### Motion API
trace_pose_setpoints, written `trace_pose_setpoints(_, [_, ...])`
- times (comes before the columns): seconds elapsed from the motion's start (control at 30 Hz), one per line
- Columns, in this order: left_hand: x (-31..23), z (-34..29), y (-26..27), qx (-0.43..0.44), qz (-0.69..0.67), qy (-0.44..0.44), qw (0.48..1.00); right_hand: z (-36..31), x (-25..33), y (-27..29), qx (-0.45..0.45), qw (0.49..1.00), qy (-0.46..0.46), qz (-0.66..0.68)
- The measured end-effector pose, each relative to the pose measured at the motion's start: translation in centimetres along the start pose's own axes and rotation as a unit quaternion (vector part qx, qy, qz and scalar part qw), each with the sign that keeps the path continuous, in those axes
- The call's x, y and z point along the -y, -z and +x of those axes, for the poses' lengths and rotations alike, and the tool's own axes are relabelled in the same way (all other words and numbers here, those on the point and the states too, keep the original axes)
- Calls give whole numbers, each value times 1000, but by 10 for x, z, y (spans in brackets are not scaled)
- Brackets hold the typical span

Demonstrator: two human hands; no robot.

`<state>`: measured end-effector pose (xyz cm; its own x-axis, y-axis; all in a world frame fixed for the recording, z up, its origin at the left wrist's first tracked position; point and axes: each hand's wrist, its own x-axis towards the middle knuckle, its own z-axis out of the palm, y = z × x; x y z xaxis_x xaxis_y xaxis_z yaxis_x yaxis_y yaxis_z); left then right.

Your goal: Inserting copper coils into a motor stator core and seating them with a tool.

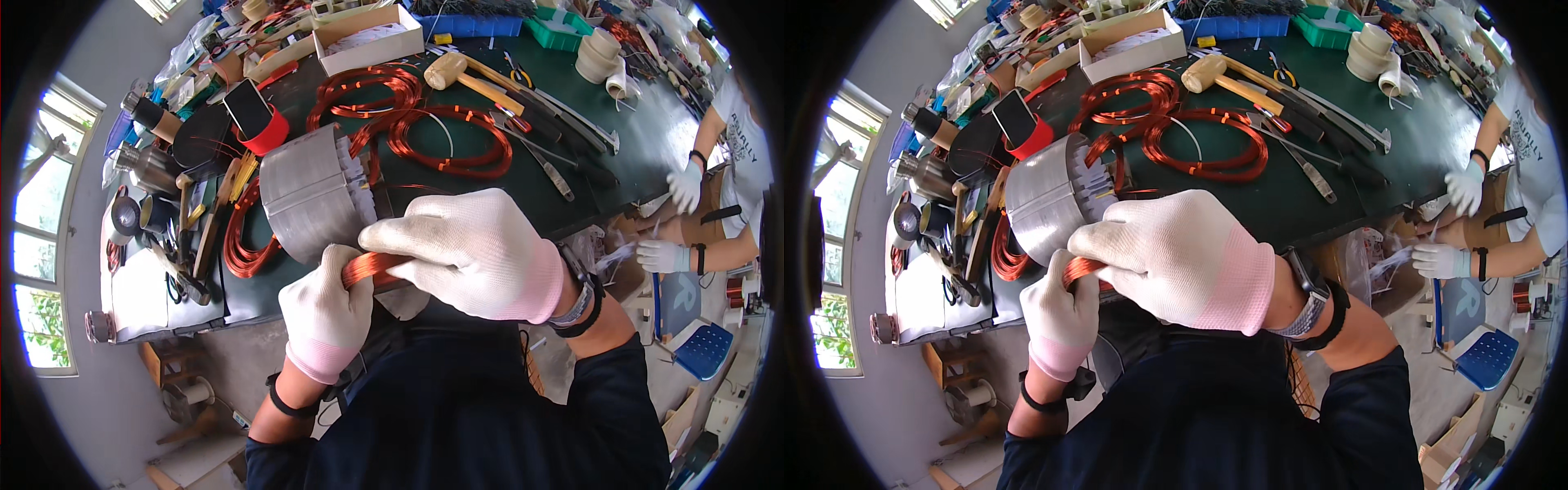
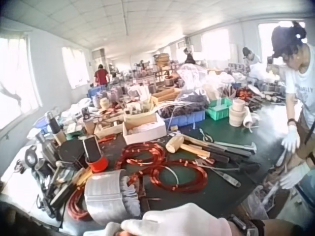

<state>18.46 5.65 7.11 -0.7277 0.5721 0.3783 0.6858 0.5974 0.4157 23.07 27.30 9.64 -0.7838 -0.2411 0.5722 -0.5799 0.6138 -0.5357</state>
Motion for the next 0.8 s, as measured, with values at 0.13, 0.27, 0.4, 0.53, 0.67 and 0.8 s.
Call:
trace_pose_setpoints(0.13, [8, 3, -8, 9, -133, 20, 991, 4, -4, -3, -84, 993, 23, 76])
trace_pose_setpoints(0.27, [10, 2, -7, -20, -145, 24, 989, -32, 18, -12, -90, 981, 170, -3])
trace_pose_setpoints(0.4, [2, 7, -7, -27, -179, -3, 983, -38, -14, -63, -23, 999, -18, 22])
trace_pose_setpoints(0.53, [5, 6, -11, -47, -181, -2, 982, -43, -15, -57, 167, 933, -244, 203])
trace_pose_setpoints(0.67, [14, -4, -10, -14, -168, 0, 986, -45, -17, -59, 204, 872, -287, 340])
trace_pose_setpoints(0.8, [-3, 8, 2, 31, -294, 112, 949, -67, -10, -72, 139, 955, -185, 185])
